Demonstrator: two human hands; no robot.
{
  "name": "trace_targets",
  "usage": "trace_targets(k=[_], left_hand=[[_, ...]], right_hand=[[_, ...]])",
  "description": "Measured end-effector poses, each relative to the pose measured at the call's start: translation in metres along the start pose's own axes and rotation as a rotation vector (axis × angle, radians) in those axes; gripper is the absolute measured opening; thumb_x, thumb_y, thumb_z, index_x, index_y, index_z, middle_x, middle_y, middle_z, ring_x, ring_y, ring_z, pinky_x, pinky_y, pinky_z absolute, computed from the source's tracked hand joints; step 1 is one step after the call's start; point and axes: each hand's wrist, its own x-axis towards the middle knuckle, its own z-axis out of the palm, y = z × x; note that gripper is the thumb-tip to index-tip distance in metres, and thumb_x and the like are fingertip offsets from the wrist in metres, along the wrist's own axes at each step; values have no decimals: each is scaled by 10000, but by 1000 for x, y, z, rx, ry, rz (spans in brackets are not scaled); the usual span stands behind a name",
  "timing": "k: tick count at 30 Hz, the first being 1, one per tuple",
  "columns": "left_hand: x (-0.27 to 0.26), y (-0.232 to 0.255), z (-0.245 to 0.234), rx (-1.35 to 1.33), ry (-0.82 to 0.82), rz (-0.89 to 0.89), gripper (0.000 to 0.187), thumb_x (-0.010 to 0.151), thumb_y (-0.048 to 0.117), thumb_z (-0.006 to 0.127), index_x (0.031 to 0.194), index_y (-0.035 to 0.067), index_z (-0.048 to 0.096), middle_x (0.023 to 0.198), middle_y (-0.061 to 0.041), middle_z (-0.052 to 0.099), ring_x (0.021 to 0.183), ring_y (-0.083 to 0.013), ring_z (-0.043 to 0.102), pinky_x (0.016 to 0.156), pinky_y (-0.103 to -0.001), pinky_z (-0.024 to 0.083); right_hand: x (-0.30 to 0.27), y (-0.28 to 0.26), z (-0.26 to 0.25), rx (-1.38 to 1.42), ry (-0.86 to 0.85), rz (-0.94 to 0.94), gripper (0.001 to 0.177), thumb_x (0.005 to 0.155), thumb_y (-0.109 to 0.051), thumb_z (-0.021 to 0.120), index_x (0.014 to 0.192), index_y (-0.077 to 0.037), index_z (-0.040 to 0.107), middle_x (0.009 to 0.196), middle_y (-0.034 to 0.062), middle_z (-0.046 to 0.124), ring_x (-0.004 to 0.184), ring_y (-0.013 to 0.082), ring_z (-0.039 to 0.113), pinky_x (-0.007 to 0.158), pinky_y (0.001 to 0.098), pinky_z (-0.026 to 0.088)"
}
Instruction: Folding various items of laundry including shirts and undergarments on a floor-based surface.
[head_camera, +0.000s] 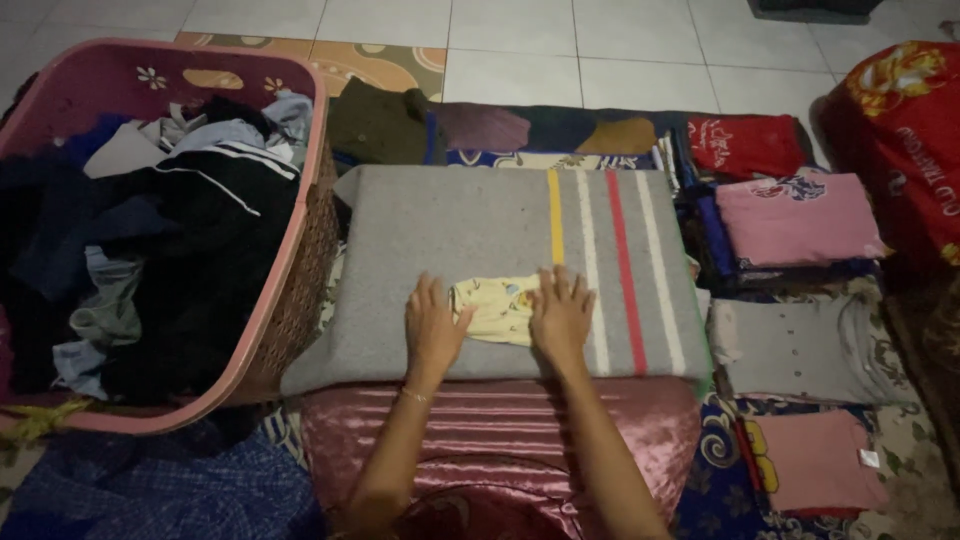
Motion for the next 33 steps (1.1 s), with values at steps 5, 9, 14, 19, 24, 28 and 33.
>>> trace_targets(k=[5,9,14,19,24,28,33], left_hand=[[-19,23,14,146,48,-172,667,851,362,763,1300,-73,532,1456,-271,456,1288,-413,443,1089,-513,351],[-20,29,19,12,3,-262,548,828,290,793,1217,-30,579,1298,-211,576,1237,-394,500,1074,-491,394],[5,44,5,-285,-39,-418,508,836,257,776,1244,48,558,1202,-179,632,1070,-348,645,897,-459,523],[9,44,23,-307,17,-387,390,876,174,700,1254,136,615,1111,-100,727,994,-314,711,832,-456,561],[6,20,57,-217,157,264,470,827,-58,607,1285,50,607,1186,-146,626,1100,-368,643,922,-443,541],[4,18,51,-78,91,353,506,830,-76,597,1322,39,606,1195,-142,621,1111,-344,636,939,-422,543],[0,52,-3,-117,4,363,492,774,86,711,1250,-14,633,1099,-169,618,1050,-355,598,904,-447,522]], right_hand=[[4,0,-15,133,25,263,601,915,-381,706,1360,-1,568,1342,244,586,1257,422,507,1055,538,384],[2,15,2,253,-27,405,515,872,-414,827,1166,-22,667,1073,207,708,996,377,663,882,466,512],[-6,15,7,681,45,437,344,911,-311,796,1057,-27,668,904,145,734,778,240,681,700,363,535],[-19,12,23,1098,85,413,245,923,-178,742,1087,-34,632,918,74,726,790,118,653,671,284,535],[-18,19,35,1078,115,495,288,892,-112,756,1118,-31,596,934,87,707,797,142,657,676,286,545],[-8,-12,-34,1175,-13,707,395,882,-115,689,1251,-109,550,1005,67,687,802,176,690,651,338,576],[-20,16,18,1094,64,437,441,927,-129,719,1339,-18,606,1085,112,726,937,158,697,787,300,581]])
